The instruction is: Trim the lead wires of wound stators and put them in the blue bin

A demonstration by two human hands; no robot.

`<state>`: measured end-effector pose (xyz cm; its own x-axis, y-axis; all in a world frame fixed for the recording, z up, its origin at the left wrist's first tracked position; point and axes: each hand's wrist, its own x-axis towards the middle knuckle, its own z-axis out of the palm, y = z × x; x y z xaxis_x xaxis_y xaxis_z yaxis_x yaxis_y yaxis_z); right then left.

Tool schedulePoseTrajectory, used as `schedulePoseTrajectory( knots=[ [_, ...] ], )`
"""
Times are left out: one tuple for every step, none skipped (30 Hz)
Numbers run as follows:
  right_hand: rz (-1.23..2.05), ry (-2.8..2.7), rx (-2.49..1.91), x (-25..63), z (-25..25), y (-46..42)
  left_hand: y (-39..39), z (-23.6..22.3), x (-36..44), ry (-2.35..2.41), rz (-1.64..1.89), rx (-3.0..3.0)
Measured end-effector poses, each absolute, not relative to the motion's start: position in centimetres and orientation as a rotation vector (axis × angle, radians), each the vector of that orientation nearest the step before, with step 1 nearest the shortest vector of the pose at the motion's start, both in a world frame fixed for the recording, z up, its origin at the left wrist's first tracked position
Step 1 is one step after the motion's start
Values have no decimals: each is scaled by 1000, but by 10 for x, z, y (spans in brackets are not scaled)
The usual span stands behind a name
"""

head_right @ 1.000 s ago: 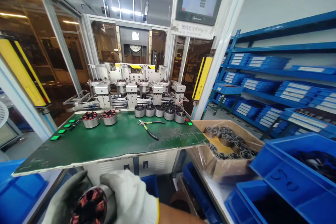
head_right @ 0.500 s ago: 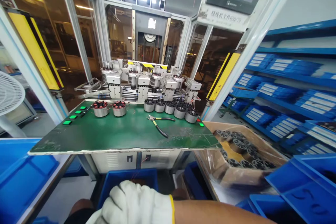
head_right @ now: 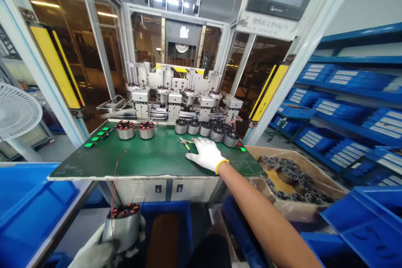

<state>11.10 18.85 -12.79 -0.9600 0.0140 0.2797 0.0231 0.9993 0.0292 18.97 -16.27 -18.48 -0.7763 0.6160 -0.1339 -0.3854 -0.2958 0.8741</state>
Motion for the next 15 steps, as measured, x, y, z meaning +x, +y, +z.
schedulePoseTrajectory(
  knots=[
    [-61, -2860, 7, 117, -130, 183, -164, -187, 190, 1303, 2121, 272],
    [-68, -2856, 50, 125, -131, 177, -164, -190, 190, 1280, 2145, 236],
    [-67, -2847, 106, 133, -132, 170, -165, -193, 190, 1255, 2169, 202],
    [-64, -2834, 170, 141, -132, 163, -164, -196, 189, 1232, 2190, 168],
    [-61, -2820, 236, 149, -133, 156, -163, -198, 189, 1215, 2206, 142],
    [-62, -2805, 289, 156, -134, 150, -162, -200, 189, 1209, 2215, 121],
    [-71, -2794, 331, 162, -135, 145, -161, -201, 189, 1216, 2216, 107],
    [-94, -2786, 358, 168, -136, 140, -159, -202, 189, 1231, 2208, 102],
    [-134, -2783, 367, 173, -137, 135, -158, -202, 189, 1253, 2198, 100],
    [-190, -2788, 363, 179, -138, 131, -157, -202, 190, 1283, 2185, 97],
    [-254, -2801, 352, 185, -138, 128, -156, -202, 191, 1325, 2166, 96],
    [-310, -2822, 341, 191, -137, 124, -157, -202, 192, 1385, 2136, 89],
    [-340, -2849, 338, 198, -135, 121, -158, -202, 193, 1463, 2094, 82],
    [-331, -2880, 345, 206, -131, 117, -160, -202, 195, 1561, 2038, 74],
    [-285, -2919, 369, 213, -127, 114, -162, -202, 196, 1677, 1975, 61]
  ],
)
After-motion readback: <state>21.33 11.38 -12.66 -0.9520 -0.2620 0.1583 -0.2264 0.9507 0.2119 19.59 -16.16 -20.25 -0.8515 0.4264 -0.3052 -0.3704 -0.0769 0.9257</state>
